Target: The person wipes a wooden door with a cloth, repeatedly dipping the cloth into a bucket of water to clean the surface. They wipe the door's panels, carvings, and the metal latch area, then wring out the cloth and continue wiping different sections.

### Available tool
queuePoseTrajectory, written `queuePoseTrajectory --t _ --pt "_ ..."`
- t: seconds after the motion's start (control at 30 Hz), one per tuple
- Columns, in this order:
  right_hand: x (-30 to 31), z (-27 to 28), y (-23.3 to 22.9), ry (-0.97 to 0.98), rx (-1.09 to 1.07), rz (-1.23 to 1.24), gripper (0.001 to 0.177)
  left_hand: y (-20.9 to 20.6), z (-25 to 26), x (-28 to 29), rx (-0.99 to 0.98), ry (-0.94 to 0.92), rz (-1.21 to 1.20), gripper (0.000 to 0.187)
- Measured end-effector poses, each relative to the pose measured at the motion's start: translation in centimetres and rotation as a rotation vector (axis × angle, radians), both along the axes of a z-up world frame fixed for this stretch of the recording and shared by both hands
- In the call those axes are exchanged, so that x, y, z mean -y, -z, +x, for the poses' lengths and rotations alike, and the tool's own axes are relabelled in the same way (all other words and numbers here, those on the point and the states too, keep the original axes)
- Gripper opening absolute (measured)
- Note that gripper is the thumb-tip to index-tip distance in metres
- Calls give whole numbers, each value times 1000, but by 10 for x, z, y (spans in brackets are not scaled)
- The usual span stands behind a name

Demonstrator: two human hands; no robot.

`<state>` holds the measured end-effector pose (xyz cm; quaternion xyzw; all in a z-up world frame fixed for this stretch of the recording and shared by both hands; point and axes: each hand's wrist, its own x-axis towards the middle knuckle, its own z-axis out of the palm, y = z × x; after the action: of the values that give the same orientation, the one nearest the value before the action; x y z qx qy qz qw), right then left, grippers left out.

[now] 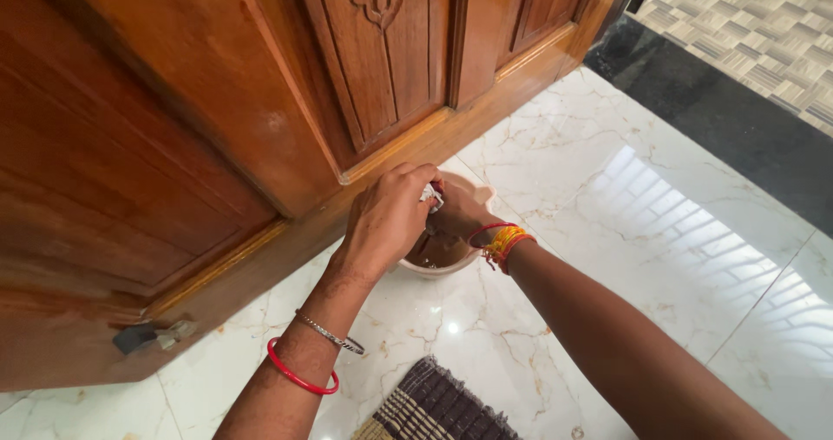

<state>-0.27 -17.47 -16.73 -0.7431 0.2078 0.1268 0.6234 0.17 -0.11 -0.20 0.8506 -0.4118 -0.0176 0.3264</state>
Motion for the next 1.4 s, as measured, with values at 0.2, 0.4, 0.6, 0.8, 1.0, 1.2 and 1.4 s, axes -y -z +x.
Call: queuePoseTrajectory --t 0.2,0.4,0.6,0.8,1.0,1.2,1.4 --pt "-1 8 32 -114 431 -466 32 5 10 2 -80 -11 22 27" --pt "-10 6 31 71 387 -244 35 7 21 -4 -157 10 -46 25" --pt "-15 6 21 161 461 -375 28 17 25 -7 -149 26 -92 25" --pt "-17 5 1 253 352 -208 30 18 33 -4 -144 40 -195 23" --pt "6 -6 -22 -56 261 493 47 18 36 2 -113 -92 -190 19" --pt "-3 -43 -95 -272 287 410 111 8 34 -7 -14 -135 -241 20" --pt "-14 -56 -112 -217 500 196 88 -23 18 -12 6 -182 -216 24"
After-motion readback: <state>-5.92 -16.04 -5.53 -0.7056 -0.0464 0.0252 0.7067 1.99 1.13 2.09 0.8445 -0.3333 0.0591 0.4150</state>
